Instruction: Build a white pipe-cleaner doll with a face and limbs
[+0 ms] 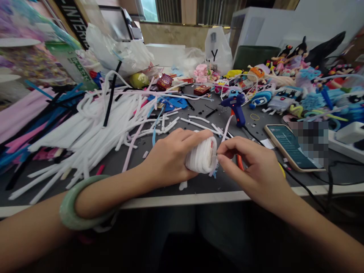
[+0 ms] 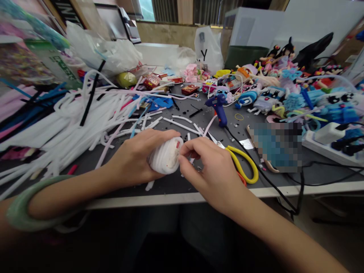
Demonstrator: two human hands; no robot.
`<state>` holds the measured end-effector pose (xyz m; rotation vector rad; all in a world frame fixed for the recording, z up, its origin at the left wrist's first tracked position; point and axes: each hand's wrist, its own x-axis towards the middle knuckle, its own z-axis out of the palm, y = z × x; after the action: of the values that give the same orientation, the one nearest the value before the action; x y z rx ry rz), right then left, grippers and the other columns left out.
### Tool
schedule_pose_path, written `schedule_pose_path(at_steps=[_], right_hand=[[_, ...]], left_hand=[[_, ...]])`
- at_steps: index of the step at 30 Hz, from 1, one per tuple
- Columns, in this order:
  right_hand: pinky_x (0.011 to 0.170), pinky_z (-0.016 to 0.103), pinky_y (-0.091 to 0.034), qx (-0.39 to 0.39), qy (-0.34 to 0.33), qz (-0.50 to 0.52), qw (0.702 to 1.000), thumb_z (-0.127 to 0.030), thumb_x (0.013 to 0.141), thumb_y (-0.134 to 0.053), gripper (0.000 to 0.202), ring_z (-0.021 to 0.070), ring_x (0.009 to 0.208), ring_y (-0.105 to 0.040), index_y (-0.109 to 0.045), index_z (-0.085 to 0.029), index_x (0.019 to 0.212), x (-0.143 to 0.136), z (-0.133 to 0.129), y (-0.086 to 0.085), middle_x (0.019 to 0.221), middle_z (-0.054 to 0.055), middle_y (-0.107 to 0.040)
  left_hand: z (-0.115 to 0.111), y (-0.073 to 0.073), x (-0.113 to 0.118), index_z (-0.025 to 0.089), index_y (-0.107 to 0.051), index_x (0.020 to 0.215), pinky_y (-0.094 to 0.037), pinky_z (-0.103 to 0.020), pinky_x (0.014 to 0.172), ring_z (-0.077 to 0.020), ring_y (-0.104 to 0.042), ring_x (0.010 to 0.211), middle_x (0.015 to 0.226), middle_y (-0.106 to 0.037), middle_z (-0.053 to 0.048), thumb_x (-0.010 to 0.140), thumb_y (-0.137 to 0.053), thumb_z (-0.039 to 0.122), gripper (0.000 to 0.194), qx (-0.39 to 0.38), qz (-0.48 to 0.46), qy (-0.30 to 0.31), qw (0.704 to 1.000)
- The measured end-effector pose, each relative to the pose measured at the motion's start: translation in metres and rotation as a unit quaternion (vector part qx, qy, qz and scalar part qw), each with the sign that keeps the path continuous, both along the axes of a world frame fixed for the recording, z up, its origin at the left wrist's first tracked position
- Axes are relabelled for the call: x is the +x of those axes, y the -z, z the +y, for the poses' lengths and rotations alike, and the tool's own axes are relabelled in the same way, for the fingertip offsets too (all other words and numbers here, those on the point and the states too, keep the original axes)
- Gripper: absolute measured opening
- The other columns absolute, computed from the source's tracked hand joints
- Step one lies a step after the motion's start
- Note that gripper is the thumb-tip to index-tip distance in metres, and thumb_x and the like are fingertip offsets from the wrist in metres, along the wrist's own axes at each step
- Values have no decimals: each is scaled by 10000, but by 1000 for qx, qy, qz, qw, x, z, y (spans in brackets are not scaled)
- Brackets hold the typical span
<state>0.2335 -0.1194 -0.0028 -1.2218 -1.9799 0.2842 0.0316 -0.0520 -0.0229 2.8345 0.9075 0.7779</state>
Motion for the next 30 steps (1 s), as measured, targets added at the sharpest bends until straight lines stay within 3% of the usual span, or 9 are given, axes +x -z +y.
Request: schedule_pose_path(at_steps=[10,22,30], right_hand=[[747,307,-481,152,-1,-117,981,-166,883,-576,65,170,841,-591,-604,-188,937,-3,3,9,913,52,-686],[717,350,-470,168,-6,-176,970,-133,913,-490,147,204,772,-537,-625,-105,864,-6,5,12,834,116,-662],[687,332,-452,152,27,-183,971,-156,927,-423,182,192,744,-522,-557,-175,805,-6,9,12,777,77,-621]], left_hand=[[-1,-1,0,256,-420,1335,-487,-390,867,-267,-572,1035,1186,-626,-54,733,-680,290,657,-4,4,8,1000],[-2,-2,2,258,-436,1322,-488,-406,895,-276,-579,1050,1187,-626,-54,730,-671,270,638,-13,8,6,1000],[-3,-2,1,247,-416,1340,-485,-420,884,-287,-573,1071,1238,-609,-76,689,-664,231,697,-39,-10,10,999]])
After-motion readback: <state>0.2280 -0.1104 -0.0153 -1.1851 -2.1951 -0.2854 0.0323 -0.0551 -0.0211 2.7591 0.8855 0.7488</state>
